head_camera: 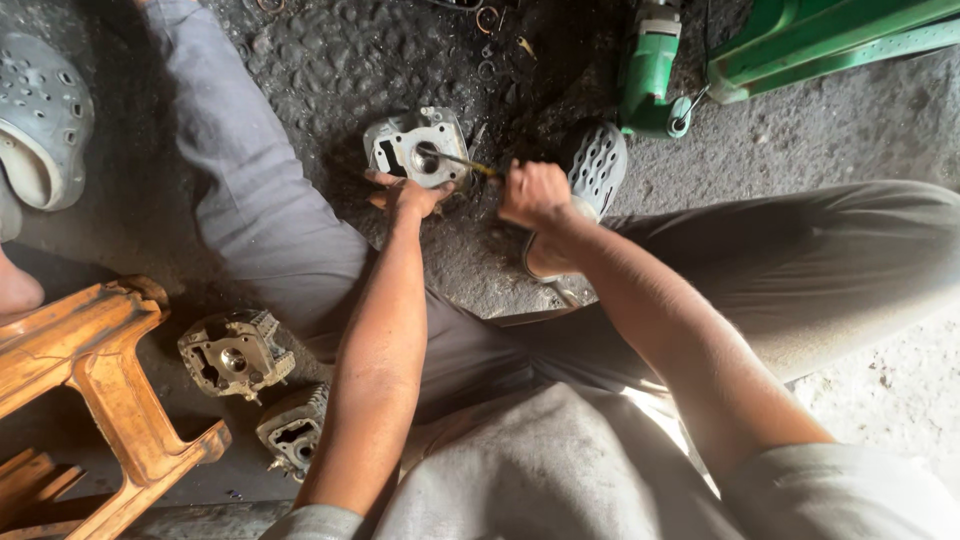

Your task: The person uses a tool to clean or scrape the internal surfaces of a metallic engine cylinder head while sitting on the floor, occasionally shifting the part to reach different areas.

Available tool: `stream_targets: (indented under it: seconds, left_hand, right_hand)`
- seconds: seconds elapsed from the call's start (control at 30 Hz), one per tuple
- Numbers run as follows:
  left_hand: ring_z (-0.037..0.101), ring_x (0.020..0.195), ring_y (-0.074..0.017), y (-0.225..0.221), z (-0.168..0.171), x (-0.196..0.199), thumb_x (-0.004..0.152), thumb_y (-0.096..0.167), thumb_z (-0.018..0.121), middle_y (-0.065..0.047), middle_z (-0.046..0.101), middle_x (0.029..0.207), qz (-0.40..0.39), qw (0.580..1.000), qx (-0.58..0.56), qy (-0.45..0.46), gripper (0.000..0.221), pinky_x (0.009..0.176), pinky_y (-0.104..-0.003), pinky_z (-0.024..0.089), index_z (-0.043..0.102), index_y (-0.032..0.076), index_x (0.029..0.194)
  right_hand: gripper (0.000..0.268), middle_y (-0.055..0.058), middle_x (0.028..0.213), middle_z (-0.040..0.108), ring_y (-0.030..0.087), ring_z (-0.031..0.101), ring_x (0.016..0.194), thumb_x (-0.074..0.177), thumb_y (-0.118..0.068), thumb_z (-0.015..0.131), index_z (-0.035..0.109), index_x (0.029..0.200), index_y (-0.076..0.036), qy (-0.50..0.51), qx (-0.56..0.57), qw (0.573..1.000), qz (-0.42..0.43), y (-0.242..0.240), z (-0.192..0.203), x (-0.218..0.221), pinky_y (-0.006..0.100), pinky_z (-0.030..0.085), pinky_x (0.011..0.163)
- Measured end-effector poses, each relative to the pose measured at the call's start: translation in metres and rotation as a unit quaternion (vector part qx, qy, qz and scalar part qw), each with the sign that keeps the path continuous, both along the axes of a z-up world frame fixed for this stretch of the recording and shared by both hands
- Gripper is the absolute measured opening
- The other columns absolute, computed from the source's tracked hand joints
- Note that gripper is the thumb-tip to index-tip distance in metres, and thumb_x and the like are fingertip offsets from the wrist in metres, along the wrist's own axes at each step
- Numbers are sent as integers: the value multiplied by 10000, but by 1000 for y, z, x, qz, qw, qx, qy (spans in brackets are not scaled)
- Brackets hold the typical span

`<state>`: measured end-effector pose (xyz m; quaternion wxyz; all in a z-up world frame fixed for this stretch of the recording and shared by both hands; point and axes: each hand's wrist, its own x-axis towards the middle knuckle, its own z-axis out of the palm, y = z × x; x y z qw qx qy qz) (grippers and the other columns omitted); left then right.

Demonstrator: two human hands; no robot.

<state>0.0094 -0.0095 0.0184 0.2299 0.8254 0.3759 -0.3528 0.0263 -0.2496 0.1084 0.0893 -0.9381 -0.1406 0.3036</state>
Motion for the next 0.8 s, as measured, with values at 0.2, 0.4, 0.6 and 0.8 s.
stream_targets:
  seconds: [0.2,0.4,0.6,0.8]
  left_hand:
    - [459,1340,-467,-9,36,9,568,673,945,-370,242,1520,66,997,11,41,1712,1105,-608,410,-308,-5,1517]
    - [377,1372,-496,-16,41,10,516,554,1033,-388,186,1530,126,992,7,6,1737,1111,-611,376,-289,41,1519]
    - [290,1440,-548,-22,41,12,463,431,1066,-429,25,1611,185,983,-5,-16,1743,1168,-592,342,-242,58,1552]
    - [169,1470,-570,-27,39,15,470,394,1089,-404,-4,1599,209,978,-6,-22,1729,1209,-613,240,-241,69,1526]
  right_hand:
    - [214,47,642,589,147,448,484,887,-230,573,660,855,-37,88,-40,995,-17,1,-2,21,356,396,438]
    - [253,54,563,556,166,488,453,854,-287,577,646,876,-44,-40,18,999,20,7,18,27,323,404,328]
    - [257,145,589,635,306,665,536,766,-147,664,696,994,-34,-151,114,974,123,45,98,71,392,519,442]
    - [153,143,785,745,259,753,720,911,-89,638,760,825,-57,-104,-86,944,301,106,111,102,389,617,614]
